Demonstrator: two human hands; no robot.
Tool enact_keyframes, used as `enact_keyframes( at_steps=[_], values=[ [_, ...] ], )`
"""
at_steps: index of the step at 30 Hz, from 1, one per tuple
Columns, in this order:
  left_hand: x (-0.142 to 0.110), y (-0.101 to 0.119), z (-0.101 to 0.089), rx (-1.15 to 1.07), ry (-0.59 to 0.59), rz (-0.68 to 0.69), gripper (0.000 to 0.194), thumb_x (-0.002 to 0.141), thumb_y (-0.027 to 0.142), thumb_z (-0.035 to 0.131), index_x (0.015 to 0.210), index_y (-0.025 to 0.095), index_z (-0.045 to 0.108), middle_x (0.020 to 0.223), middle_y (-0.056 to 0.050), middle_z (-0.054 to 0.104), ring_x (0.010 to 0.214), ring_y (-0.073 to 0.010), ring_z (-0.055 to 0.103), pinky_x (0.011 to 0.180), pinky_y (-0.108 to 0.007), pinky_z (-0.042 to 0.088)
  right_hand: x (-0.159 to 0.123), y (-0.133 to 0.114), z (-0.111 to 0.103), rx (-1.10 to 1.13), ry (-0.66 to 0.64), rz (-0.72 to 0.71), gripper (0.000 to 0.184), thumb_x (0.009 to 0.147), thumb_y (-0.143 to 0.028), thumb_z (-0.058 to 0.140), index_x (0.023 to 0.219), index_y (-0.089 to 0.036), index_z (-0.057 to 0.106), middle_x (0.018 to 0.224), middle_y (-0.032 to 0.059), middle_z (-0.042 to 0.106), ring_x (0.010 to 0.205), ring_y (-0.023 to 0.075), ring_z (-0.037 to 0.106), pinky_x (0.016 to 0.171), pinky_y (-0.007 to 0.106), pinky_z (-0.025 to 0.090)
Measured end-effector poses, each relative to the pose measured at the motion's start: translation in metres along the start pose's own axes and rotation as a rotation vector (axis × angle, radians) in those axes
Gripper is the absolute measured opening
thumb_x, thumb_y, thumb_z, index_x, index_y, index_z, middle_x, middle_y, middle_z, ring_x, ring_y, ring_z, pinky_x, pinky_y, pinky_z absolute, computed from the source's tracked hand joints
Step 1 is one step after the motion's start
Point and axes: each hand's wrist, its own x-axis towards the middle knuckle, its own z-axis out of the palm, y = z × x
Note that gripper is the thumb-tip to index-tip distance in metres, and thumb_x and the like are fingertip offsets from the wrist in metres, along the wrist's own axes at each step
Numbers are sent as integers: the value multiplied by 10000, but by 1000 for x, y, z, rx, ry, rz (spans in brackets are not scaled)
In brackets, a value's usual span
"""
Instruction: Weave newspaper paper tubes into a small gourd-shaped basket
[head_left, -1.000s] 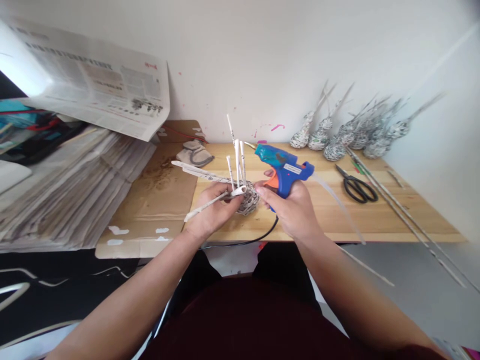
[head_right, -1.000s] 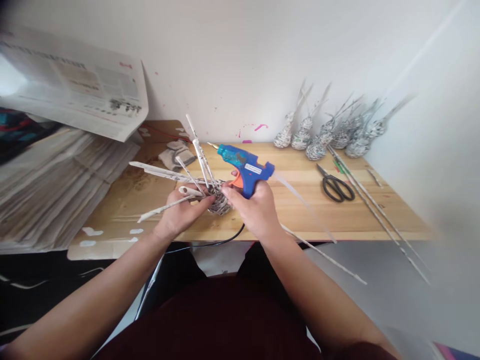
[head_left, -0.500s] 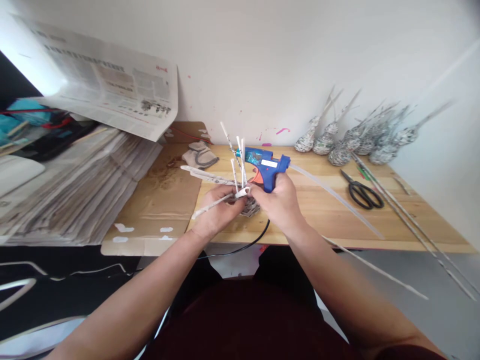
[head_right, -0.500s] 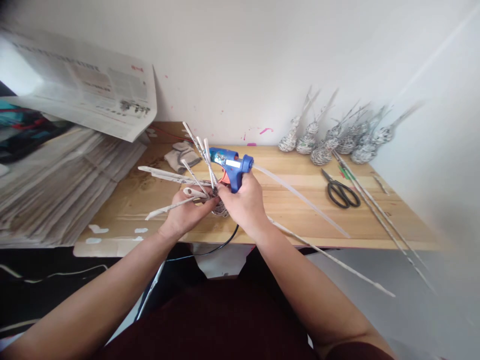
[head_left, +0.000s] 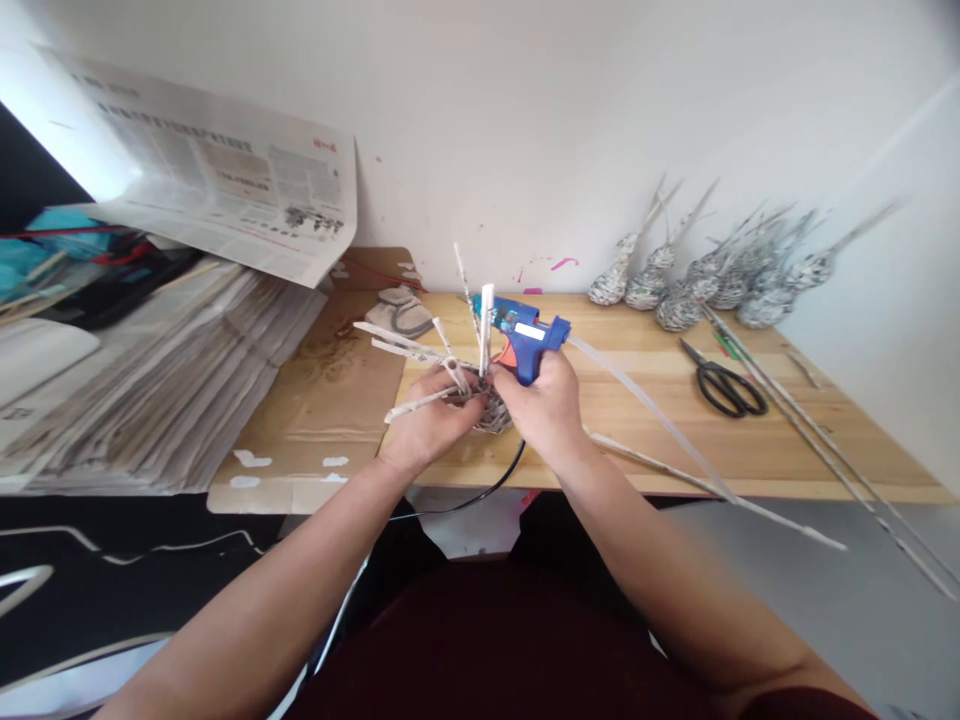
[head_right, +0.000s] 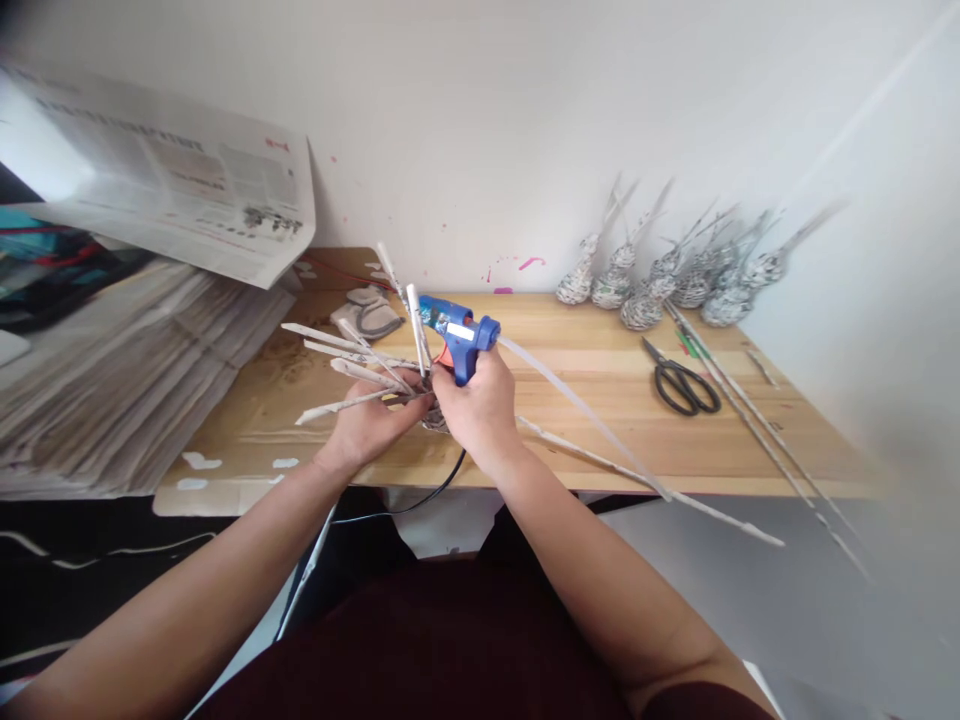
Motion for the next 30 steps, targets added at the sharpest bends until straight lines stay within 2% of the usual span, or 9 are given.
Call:
enact_keyframes(
  at_steps=[5,8,11,16,18,20,23,26,30],
  values=[
    [-3,-4,-4,-46,6,-77,139,759,292,692,868,208,711,856,-25,754,828,-215,710,833,-366,574,-8,-4,-7,338,-159,114,218,802,-333,681,961,-191,634,998,80,739,807,208,748,722,340,614],
    [-4,-3,-3,-48,44,-79,181,731,320,725,871,209,693,837,-19,751,803,-215,709,801,-365,585,-14,-8,-19,434,-144,162,267,786,-377,718,946,-181,631,1028,78,724,794,191,750,677,306,623],
    [-5,-2,-2,-16,32,-73,247,742,392,760,894,209,692,868,-29,750,819,-218,708,820,-377,578,-21,-11,-35,448,-110,164,290,778,-396,744,921,-162,648,989,75,729,706,166,734,610,280,608],
    [-6,-2,1,3,20,-63,312,754,476,780,897,210,700,905,-43,736,868,-219,697,852,-384,560,-43,-7,-63,383,-150,210,195,795,-328,729,845,-152,663,893,71,733,549,123,653,483,247,504],
    [-6,-3,2,3,31,-63,307,755,467,784,891,206,699,917,-48,729,877,-214,690,860,-383,555,-55,-3,-72,319,-178,222,174,799,-312,707,864,-154,681,901,71,732,575,123,636,521,260,507],
    [-6,-4,3,3,30,-54,306,756,457,788,898,201,699,932,-52,727,894,-213,686,884,-391,548,-65,3,-78,253,-194,213,188,793,-315,703,891,-156,696,939,83,738,679,157,660,599,285,532],
    [-5,-5,3,6,14,-42,321,755,469,795,909,202,705,926,-50,731,897,-213,687,896,-398,546,-76,13,-83,177,-199,214,258,820,-398,700,917,-159,700,949,100,747,825,216,693,689,320,549],
    [-5,-3,4,18,10,-27,309,759,473,794,892,207,711,915,-47,733,886,-209,689,876,-388,553,-79,21,-84,94,-204,211,340,877,-496,652,903,-161,700,838,84,741,783,219,692,719,341,548],
    [-5,-1,3,13,11,-7,286,767,460,791,882,211,712,916,-47,733,882,-209,689,875,-388,549,-77,31,-83,-20,-207,161,340,907,-505,621,885,-171,685,805,66,740,767,215,691,751,351,534]
  ],
)
